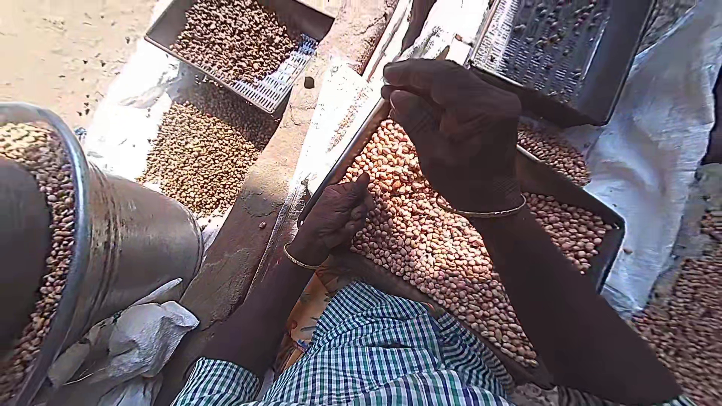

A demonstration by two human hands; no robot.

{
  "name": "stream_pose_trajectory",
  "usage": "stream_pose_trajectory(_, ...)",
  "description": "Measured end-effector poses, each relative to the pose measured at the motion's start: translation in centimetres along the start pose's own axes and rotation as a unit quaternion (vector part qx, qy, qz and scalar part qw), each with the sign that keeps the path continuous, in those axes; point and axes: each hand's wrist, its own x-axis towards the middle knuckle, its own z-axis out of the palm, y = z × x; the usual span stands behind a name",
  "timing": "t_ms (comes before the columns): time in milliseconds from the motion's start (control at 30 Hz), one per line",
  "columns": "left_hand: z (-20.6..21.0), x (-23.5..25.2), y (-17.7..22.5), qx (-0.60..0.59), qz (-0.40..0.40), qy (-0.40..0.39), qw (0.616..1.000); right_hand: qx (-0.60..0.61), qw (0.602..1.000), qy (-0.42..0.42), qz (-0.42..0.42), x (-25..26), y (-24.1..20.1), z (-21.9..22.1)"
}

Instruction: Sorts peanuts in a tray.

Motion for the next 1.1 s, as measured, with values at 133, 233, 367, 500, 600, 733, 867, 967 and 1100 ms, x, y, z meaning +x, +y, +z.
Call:
stream_pose_trajectory(133,0.2,-0.1,0.2,-0.022,0.008,0.007,1.000,-0.191,0.980,0.021,0.042,-6.1,4.7,-5.1)
stream_pose_trajectory(233,-0.1,0.1,0.1,-0.043,-0.002,0.007,0.999,-0.287,0.937,-0.026,0.199,-13.2,8.6,-9.6)
stream_pose_trajectory(367,-0.6,0.3,0.2,-0.069,-0.030,-0.024,0.997,-0.303,0.901,-0.093,0.296,-17.2,12.2,-11.8)
stream_pose_trajectory(500,-0.9,0.3,0.1,-0.041,-0.015,-0.026,0.999,-0.256,0.940,-0.056,0.219,-16.6,15.3,-10.4)
stream_pose_trajectory(600,-1.3,0.2,0.2,-0.041,-0.012,-0.042,0.998,-0.170,0.972,-0.065,0.151,-16.4,15.4,-8.8)
stream_pose_trajectory(733,-1.3,0.2,0.2,-0.035,-0.035,-0.020,0.999,-0.011,0.987,-0.130,0.089,-18.3,11.7,-4.7)
stream_pose_trajectory(867,-1.3,0.2,0.3,0.020,-0.031,-0.013,0.999,0.062,0.973,-0.215,0.053,-20.5,6.3,-0.6)
stream_pose_trajectory(967,-1.3,0.0,0.3,0.003,-0.039,-0.011,0.999,0.013,0.968,-0.250,0.030,-22.0,4.8,-1.9)
stream_pose_trajectory(1100,-1.4,0.3,0.3,-0.022,-0.056,-0.010,0.998,-0.106,0.913,-0.386,0.083,-23.6,5.4,-11.8)
